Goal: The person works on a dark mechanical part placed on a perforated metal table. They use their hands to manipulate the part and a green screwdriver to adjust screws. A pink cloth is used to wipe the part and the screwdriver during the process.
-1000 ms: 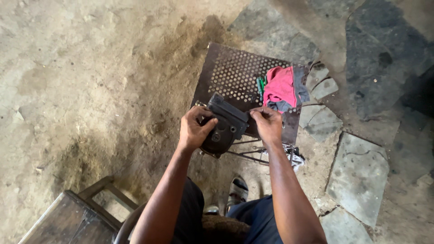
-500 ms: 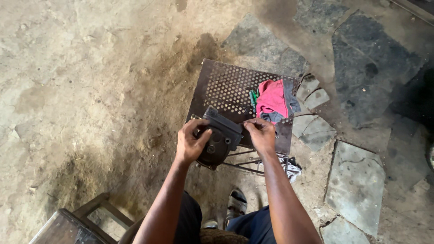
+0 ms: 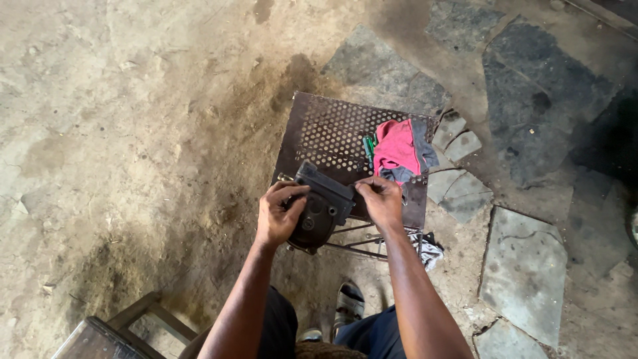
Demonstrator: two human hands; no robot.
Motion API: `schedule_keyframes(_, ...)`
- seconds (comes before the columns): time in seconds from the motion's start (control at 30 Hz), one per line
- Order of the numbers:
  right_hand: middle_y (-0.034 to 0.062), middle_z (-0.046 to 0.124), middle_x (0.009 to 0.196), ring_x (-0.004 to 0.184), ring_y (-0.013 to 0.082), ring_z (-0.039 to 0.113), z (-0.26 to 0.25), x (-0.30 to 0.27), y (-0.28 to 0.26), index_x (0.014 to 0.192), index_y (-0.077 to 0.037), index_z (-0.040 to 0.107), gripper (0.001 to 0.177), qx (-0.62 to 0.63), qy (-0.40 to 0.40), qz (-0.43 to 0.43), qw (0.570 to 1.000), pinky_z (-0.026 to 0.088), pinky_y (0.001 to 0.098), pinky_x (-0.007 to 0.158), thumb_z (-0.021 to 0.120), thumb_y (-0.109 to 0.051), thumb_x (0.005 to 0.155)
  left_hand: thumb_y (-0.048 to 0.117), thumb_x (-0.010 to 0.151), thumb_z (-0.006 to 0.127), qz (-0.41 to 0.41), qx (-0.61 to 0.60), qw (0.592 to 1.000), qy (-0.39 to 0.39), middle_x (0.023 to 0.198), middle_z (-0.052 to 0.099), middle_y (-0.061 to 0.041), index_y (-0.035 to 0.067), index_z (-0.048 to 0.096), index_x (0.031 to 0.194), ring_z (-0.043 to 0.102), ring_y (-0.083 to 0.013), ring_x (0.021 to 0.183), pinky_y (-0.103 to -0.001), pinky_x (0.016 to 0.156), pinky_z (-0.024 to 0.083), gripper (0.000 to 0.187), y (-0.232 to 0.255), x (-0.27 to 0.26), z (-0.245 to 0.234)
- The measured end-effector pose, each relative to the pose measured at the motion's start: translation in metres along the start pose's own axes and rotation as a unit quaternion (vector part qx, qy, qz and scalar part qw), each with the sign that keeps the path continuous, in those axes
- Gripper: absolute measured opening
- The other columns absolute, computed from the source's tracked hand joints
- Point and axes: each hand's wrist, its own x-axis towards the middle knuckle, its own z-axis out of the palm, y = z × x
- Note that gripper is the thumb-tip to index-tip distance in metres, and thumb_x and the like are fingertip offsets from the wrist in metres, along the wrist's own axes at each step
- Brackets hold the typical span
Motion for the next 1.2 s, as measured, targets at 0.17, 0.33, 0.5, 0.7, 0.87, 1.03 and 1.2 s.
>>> schedule_keyframes(0.17, 0.0015, 0.075, 0.078, 0.069, 0.0067, 0.063, 0.0, -0.002, -0.006, 0.089, -0.001, 0.08, 0.008, -0.014, 0.001, 0.018, 1.0, 0.049, 0.0241, 0.064, 0.075, -0.006, 0.086, 0.015, 0.082, 0.081, -0.097, 0.05, 0.994, 0.004, 0.099, 0.075, -0.012, 0.001, 0.073, 0.097, 0.075, -0.0225, 0.09, -0.034, 0.078, 0.061, 0.022, 0.001, 0.002, 0.004)
schedule_keyframes(0.33, 0.0015, 0.075, 0.078, 0.07, 0.0068, 0.064, 0.0, -0.001, -0.008, 0.089, -0.001, 0.08, 0.009, -0.014, -0.003, 0.012, 1.0, 0.049, 0.0239, 0.065, 0.074, -0.006, 0.086, 0.018, 0.086, 0.074, -0.051, -0.009, 0.998, -0.026, 0.098, 0.074, -0.01, 0.004, 0.071, 0.106, 0.075, -0.02, 0.085, -0.031, 0.073, 0.063, 0.025, -0.009, 0.005, 0.004)
schedule_keyframes(0.5, 0.0021, 0.075, 0.078, 0.07, 0.0071, 0.063, 0.0, -0.001, -0.007, 0.09, 0.0, 0.08, 0.009, 0.001, -0.007, 0.019, 1.0, 0.049, 0.0243, 0.065, 0.074, -0.006, 0.086, 0.016, 0.086, 0.076, -0.038, 0.052, 0.998, 0.003, 0.099, 0.074, -0.013, 0.002, 0.074, 0.098, 0.074, -0.022, 0.089, -0.034, 0.077, 0.061, 0.019, -0.007, 0.002, 0.005)
schedule_keyframes(0.7, 0.0023, 0.075, 0.079, 0.071, 0.007, 0.063, 0.0, -0.002, -0.009, 0.089, 0.001, 0.079, 0.009, 0.002, -0.01, 0.008, 1.0, 0.049, 0.0242, 0.065, 0.073, -0.006, 0.087, 0.017, 0.085, 0.077, -0.046, 0.008, 0.999, 0.004, 0.1, 0.074, -0.011, 0.002, 0.071, 0.106, 0.074, -0.0221, 0.088, -0.033, 0.078, 0.061, 0.026, -0.004, 0.002, 0.004)
schedule_keyframes(0.87, 0.0023, 0.075, 0.078, 0.07, 0.0072, 0.063, 0.0, -0.002, -0.008, 0.089, 0.0, 0.08, 0.009, -0.01, -0.004, 0.009, 1.0, 0.049, 0.0244, 0.065, 0.074, -0.006, 0.085, 0.01, 0.085, 0.075, 0.022, 0.032, 0.999, 0.021, 0.103, 0.074, -0.013, 0.002, 0.076, 0.102, 0.074, -0.0251, 0.095, -0.036, 0.083, 0.06, 0.02, -0.002, -0.001, 0.003)
schedule_keyframes(1.03, 0.0023, 0.076, 0.079, 0.071, 0.0069, 0.064, 0.0, -0.002, -0.005, 0.089, 0.0, 0.08, 0.009, 0.001, -0.003, 0.002, 1.0, 0.05, 0.0239, 0.066, 0.074, -0.005, 0.085, 0.018, 0.084, 0.079, -0.133, 0.043, 0.99, -0.012, 0.098, 0.074, -0.011, 0.003, 0.07, 0.095, 0.075, -0.0225, 0.088, -0.034, 0.079, 0.062, 0.021, 0.0, 0.004, 0.005)
schedule_keyframes(1.2, 0.0032, 0.076, 0.079, 0.071, 0.0075, 0.064, 0.0, 0.0, -0.004, 0.089, 0.0, 0.08, 0.008, -0.01, -0.003, 0.007, 1.0, 0.049, 0.0246, 0.065, 0.075, -0.006, 0.086, 0.009, 0.085, 0.073, 0.009, 0.03, 1.0, 0.0, 0.106, 0.073, -0.011, 0.003, 0.076, 0.102, 0.073, -0.025, 0.096, -0.036, 0.083, 0.06, 0.018, 0.002, 0.001, 0.001)
